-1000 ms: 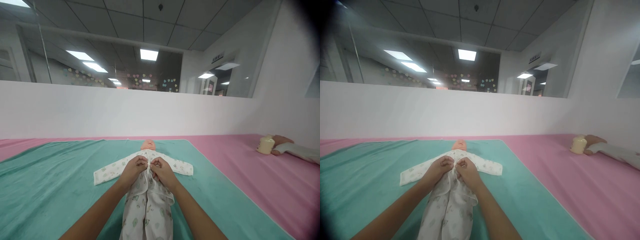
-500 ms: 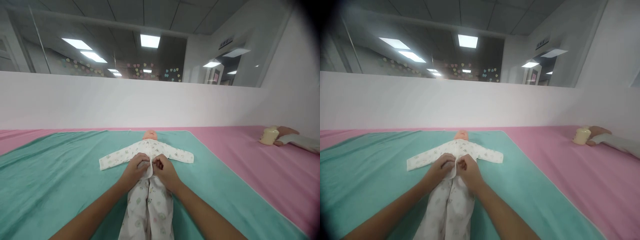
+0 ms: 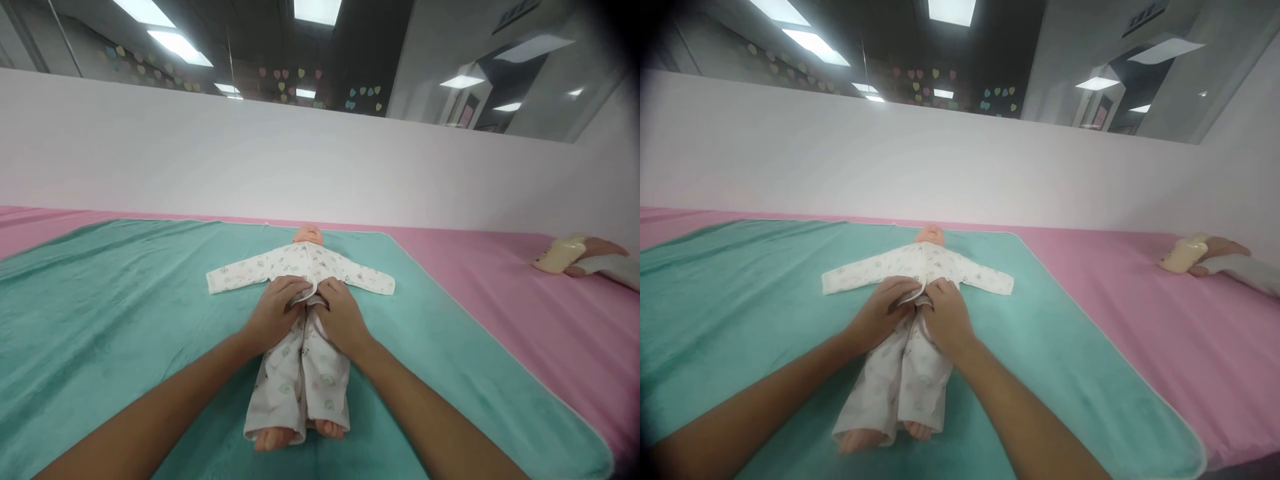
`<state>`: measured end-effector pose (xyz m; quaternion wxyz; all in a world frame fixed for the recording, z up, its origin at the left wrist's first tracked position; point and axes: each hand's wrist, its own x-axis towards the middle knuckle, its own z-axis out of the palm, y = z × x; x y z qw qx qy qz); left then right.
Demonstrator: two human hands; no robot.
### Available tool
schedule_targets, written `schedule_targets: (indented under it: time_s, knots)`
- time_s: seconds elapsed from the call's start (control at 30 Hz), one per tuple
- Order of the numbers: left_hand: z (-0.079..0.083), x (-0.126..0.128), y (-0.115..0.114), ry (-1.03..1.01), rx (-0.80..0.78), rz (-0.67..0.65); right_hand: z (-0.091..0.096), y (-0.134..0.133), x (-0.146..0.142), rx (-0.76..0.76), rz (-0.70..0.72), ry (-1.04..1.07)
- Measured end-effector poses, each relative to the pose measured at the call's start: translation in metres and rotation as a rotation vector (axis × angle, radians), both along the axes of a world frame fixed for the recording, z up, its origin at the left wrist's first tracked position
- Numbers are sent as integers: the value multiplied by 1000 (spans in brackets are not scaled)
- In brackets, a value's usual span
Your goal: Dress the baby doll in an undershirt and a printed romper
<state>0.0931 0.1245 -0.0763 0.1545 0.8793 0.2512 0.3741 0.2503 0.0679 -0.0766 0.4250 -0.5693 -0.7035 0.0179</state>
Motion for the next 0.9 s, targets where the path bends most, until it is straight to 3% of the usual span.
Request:
schedule_targets:
  time_s: [0.2,0.33,0.57,0.77,0.9]
  knots:
    - [5,-4,-3,-5,177,-22,11,-6,8,46,36,326]
    - [7,-7,-5,39,230,-115,16,-12,8,105,49,386]
    - [9,-8,-7,134,56,-102,3,-9,13,86,154,76]
    - [7,-14,-11,64,65,-118,-3,-10,19,94,248,-69]
    - [8,-12,-15,-93,-182,-19,2,-16,16,4,309,-8]
